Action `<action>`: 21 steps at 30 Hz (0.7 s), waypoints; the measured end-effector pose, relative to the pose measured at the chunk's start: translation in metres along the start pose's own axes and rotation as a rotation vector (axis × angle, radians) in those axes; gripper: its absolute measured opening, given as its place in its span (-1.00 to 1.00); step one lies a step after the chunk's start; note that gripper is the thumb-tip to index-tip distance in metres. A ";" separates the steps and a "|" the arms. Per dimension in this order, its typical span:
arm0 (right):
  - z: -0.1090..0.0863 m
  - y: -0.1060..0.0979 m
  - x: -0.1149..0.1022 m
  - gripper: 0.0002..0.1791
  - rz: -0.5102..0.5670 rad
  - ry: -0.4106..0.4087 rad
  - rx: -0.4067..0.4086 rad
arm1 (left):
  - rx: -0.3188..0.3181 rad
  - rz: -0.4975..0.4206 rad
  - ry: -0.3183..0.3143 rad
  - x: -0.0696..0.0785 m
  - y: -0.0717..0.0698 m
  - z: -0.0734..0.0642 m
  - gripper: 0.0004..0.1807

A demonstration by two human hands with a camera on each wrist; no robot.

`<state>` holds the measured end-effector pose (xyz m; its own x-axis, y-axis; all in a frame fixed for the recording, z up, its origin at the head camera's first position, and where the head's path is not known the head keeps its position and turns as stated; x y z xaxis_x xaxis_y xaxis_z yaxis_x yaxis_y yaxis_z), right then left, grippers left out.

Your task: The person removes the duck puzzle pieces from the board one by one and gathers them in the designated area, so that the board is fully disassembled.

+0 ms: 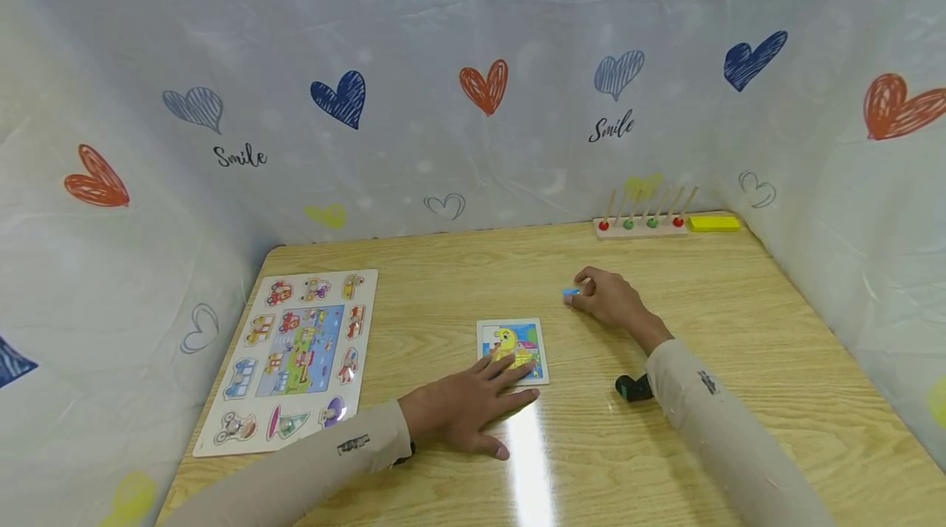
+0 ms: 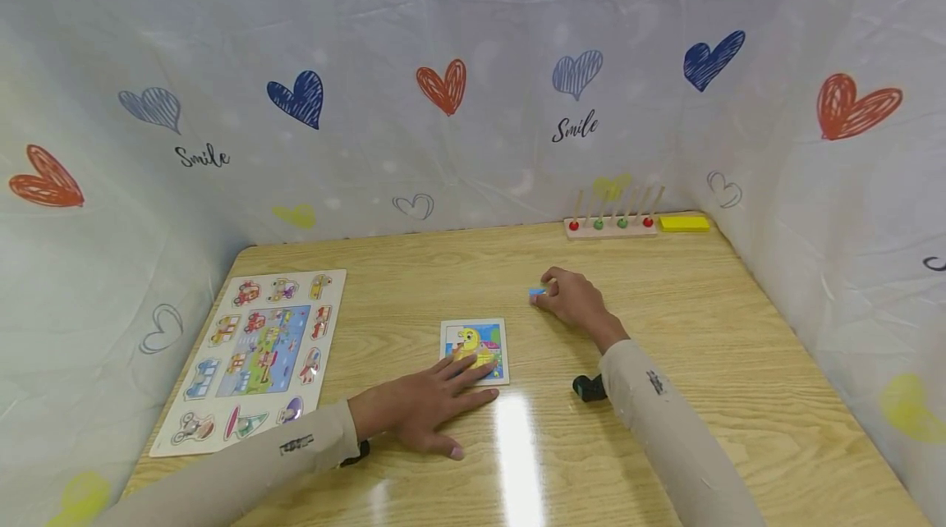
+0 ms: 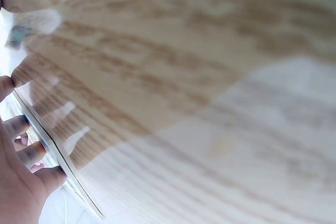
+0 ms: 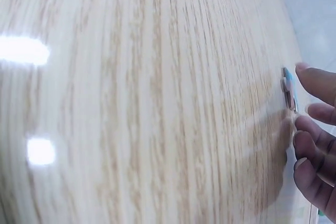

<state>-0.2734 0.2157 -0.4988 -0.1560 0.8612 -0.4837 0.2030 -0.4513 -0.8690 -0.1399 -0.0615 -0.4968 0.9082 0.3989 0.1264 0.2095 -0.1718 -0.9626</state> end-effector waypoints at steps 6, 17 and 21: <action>-0.002 0.000 -0.005 -0.49 0.016 -0.024 0.013 | 0.003 -0.008 0.004 0.000 -0.001 -0.001 -0.08; -0.005 0.011 -0.036 -0.63 0.117 -0.188 -0.047 | 0.008 -0.013 0.007 0.000 -0.002 -0.001 -0.07; -0.008 0.020 -0.049 -0.65 0.133 -0.248 -0.107 | -0.006 -0.012 0.001 -0.001 -0.001 0.000 -0.06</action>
Point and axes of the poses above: each hand's wrist, its own z-axis towards the middle knuckle, its own y-axis out of the palm, x = y × z, the point moved 3 cm from there along z, towards the middle knuckle, and after that the axes turned 5 degrees about -z, right-handed, at the moved point
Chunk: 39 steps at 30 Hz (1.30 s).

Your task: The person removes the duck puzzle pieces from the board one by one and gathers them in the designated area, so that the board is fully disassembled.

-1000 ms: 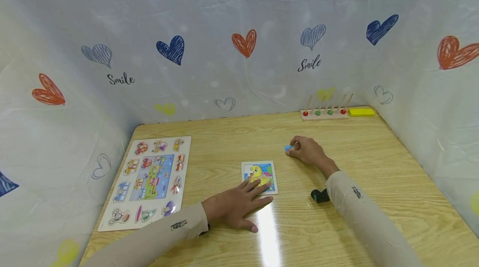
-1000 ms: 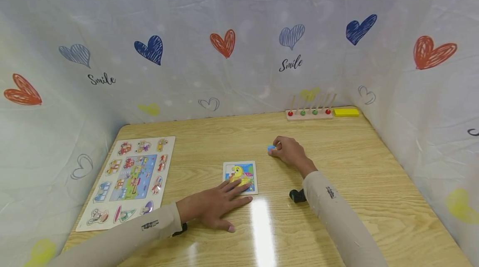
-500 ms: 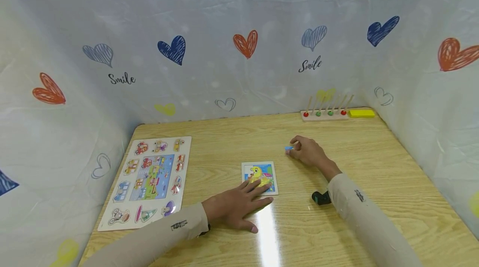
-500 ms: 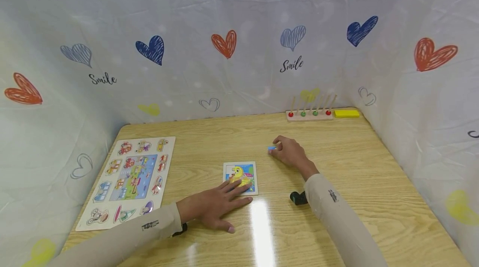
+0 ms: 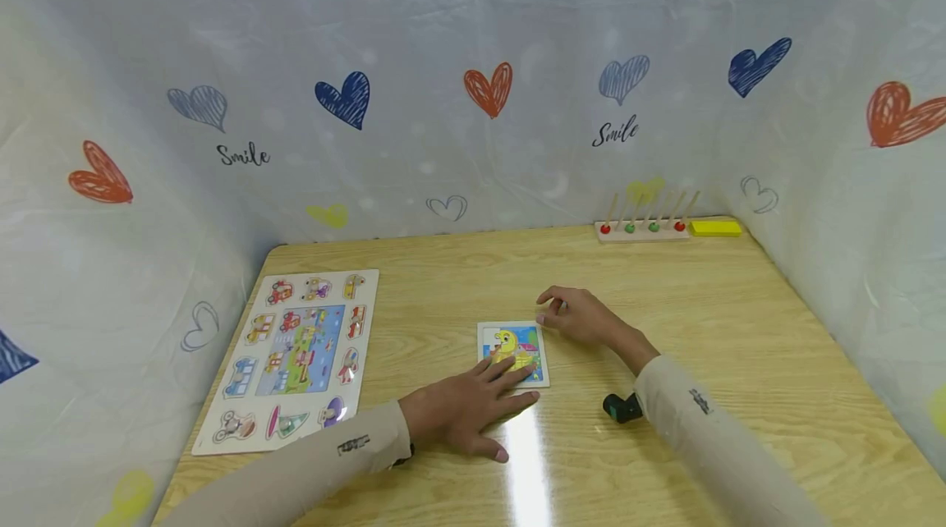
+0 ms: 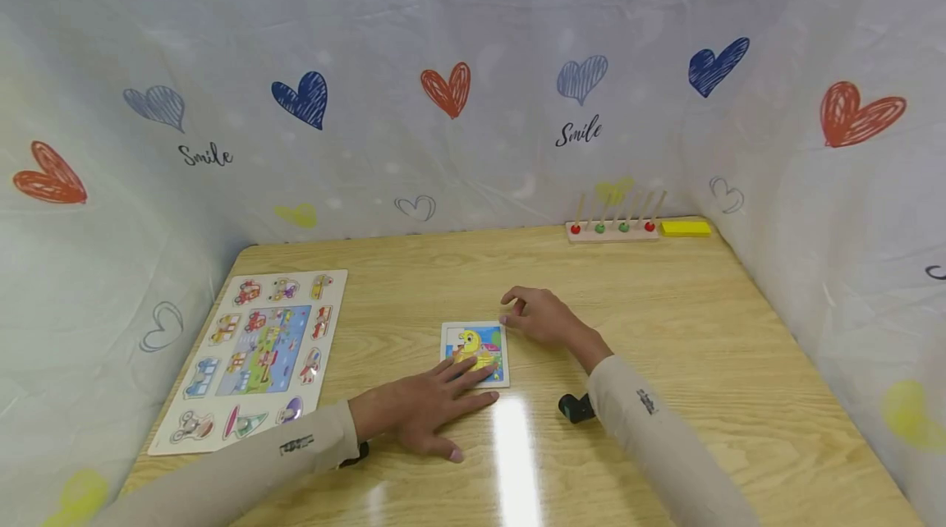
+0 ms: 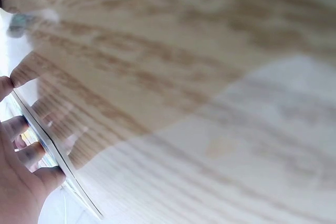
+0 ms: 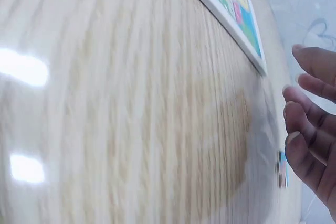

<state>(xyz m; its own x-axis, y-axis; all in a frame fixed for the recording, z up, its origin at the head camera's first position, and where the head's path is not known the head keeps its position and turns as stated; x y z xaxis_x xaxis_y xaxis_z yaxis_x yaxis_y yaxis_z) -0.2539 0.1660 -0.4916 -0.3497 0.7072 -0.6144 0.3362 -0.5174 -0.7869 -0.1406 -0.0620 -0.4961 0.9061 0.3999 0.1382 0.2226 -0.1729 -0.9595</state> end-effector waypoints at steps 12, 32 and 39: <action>0.003 0.021 -0.029 -0.67 0.035 -0.143 -0.152 | 0.004 0.022 0.002 0.001 0.000 -0.001 -0.08; 0.012 0.032 -0.044 -0.59 -0.144 -0.162 -0.247 | -0.078 0.011 -0.033 0.000 0.002 0.002 -0.05; 0.014 0.030 -0.048 -0.57 -0.186 -0.176 -0.294 | -0.072 0.008 -0.029 -0.001 0.002 0.002 -0.05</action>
Point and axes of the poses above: each hand's wrist, its own z-axis towards the middle knuckle, its own y-axis out of the palm, x = y × z, the point moved 3 cm from there along z, towards the middle knuckle, and after that the axes turned 5 degrees about -z, right-handed, at the moved point
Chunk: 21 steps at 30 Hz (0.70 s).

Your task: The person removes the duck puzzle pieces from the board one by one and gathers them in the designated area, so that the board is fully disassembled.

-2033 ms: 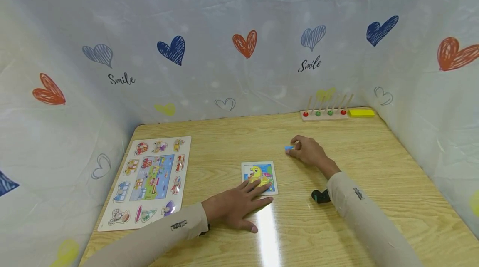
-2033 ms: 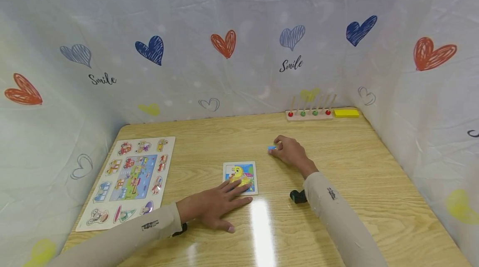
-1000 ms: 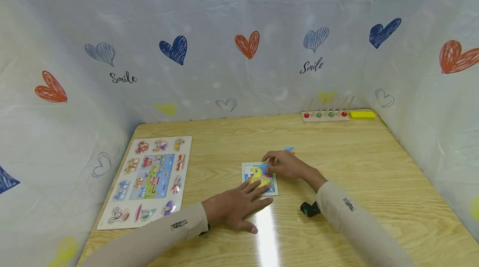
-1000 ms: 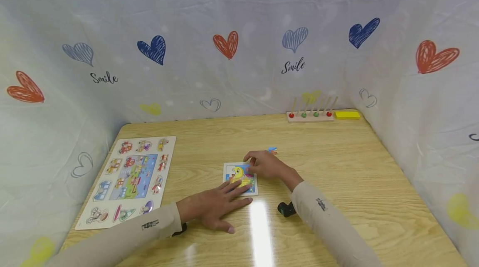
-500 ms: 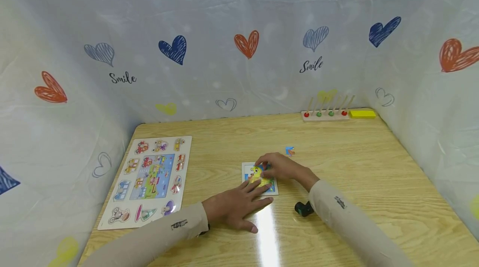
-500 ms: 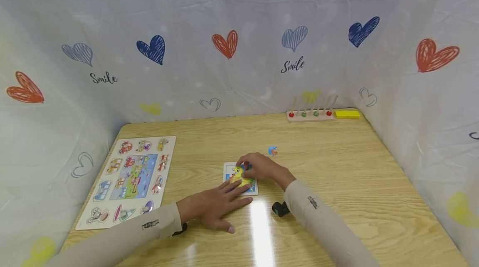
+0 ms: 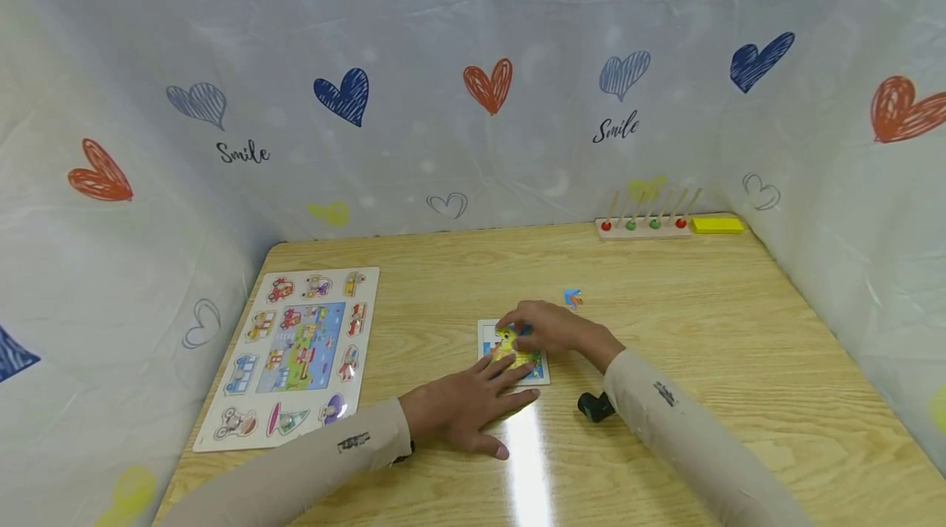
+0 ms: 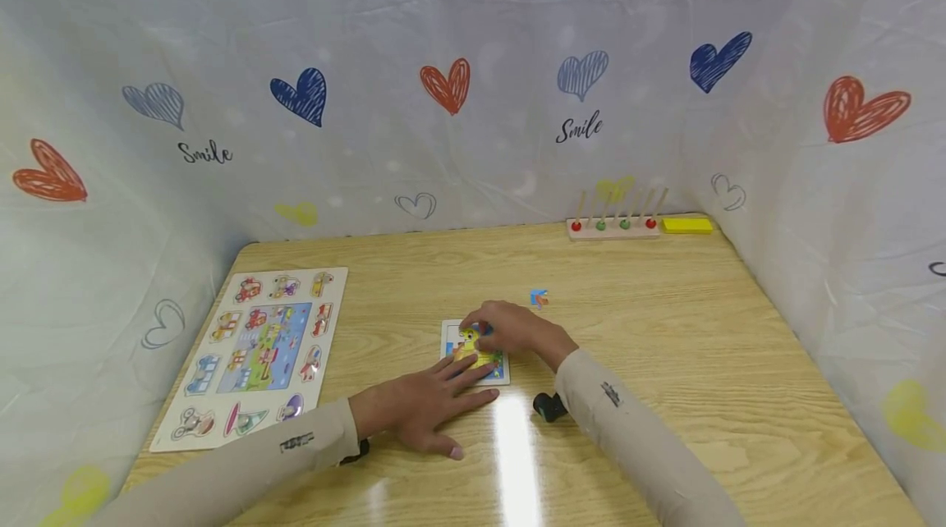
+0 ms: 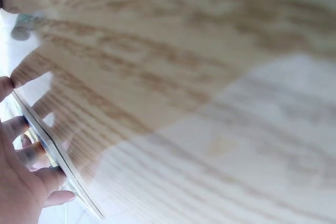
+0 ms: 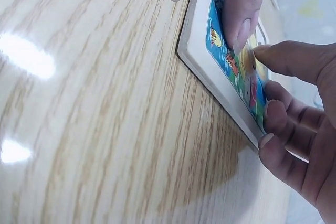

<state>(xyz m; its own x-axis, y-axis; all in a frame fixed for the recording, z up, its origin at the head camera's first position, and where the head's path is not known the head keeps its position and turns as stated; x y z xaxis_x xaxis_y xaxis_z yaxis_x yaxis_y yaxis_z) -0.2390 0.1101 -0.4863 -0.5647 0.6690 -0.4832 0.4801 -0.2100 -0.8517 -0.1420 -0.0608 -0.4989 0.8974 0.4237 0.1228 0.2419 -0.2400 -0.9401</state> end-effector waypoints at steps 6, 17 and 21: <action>0.002 0.000 -0.002 -0.59 -0.010 -0.007 -0.014 | -0.002 0.004 -0.003 -0.001 0.000 0.000 -0.04; 0.005 -0.002 -0.006 -0.61 -0.047 -0.007 -0.008 | -0.004 -0.005 0.003 0.001 -0.002 0.000 -0.05; 0.006 -0.002 -0.008 -0.60 -0.035 0.006 -0.001 | -0.003 -0.008 0.004 0.001 -0.003 -0.001 -0.05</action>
Point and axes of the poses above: each hand's wrist, its own z-axis towards the middle knuckle, its own y-axis out of the palm, x = y × z, the point moved 3 cm from there along z, towards the middle knuckle, and after that the axes turned 5 degrees about -z, right-handed, at the moved point
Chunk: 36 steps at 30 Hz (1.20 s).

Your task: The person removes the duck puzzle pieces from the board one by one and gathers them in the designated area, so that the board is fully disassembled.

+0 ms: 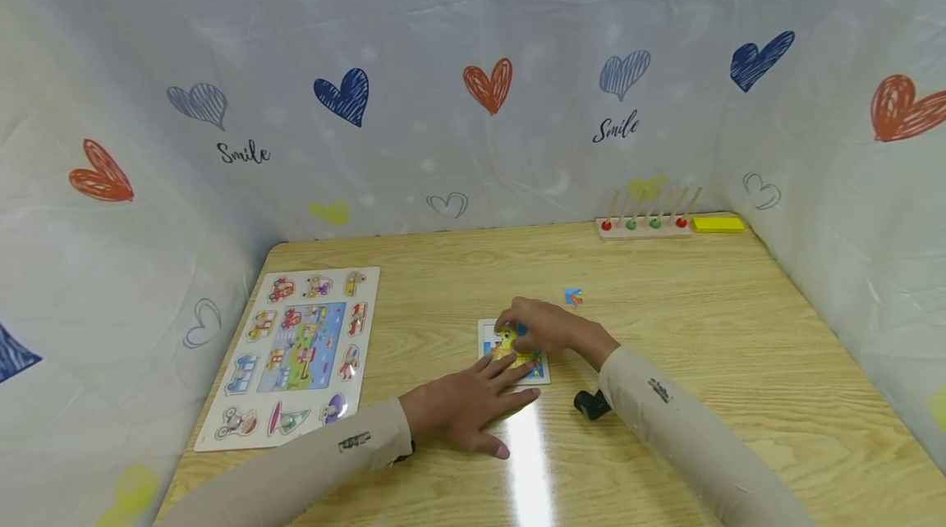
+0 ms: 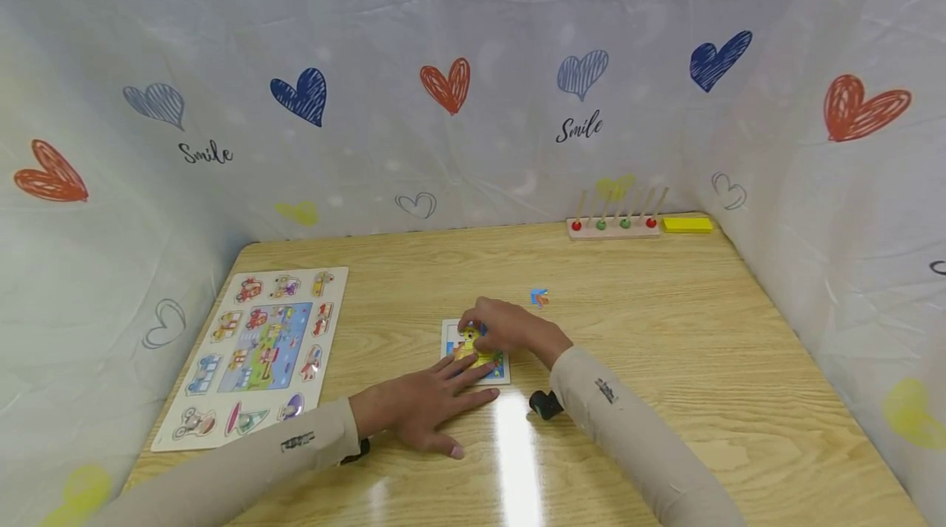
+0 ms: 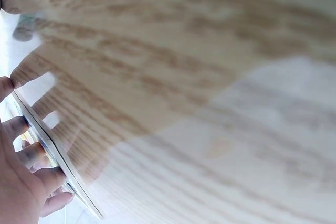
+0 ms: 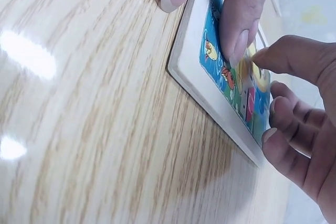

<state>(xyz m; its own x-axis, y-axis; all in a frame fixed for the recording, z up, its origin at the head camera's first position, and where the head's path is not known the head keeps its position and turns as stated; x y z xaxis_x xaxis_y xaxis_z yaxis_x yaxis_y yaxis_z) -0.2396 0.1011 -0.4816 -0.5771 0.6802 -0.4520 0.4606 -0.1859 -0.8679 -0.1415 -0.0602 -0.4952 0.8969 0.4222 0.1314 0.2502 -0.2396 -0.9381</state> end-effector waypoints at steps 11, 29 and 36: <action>0.002 0.003 0.002 -0.65 0.033 0.050 0.023 | 0.003 0.007 0.002 -0.001 0.000 0.001 -0.06; 0.001 0.003 0.006 -0.71 0.043 -0.029 0.081 | 0.002 0.005 0.004 0.000 0.000 0.000 -0.08; 0.001 0.003 0.005 -0.66 0.106 -0.058 0.063 | -0.003 0.009 -0.004 0.000 -0.001 0.000 -0.07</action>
<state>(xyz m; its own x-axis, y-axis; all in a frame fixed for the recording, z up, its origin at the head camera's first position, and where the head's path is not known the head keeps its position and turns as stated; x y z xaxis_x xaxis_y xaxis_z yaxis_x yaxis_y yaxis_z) -0.2421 0.1028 -0.4864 -0.5663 0.6123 -0.5517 0.4793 -0.3000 -0.8248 -0.1414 -0.0600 -0.4944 0.8976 0.4237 0.1212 0.2427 -0.2457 -0.9384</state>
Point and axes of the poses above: each hand's wrist, its own z-axis towards the middle knuckle, its own y-axis out of the palm, x = y × z, the point moved 3 cm from there along z, towards the middle knuckle, and after that the axes turned 5 degrees about -z, right-handed, at the moved point
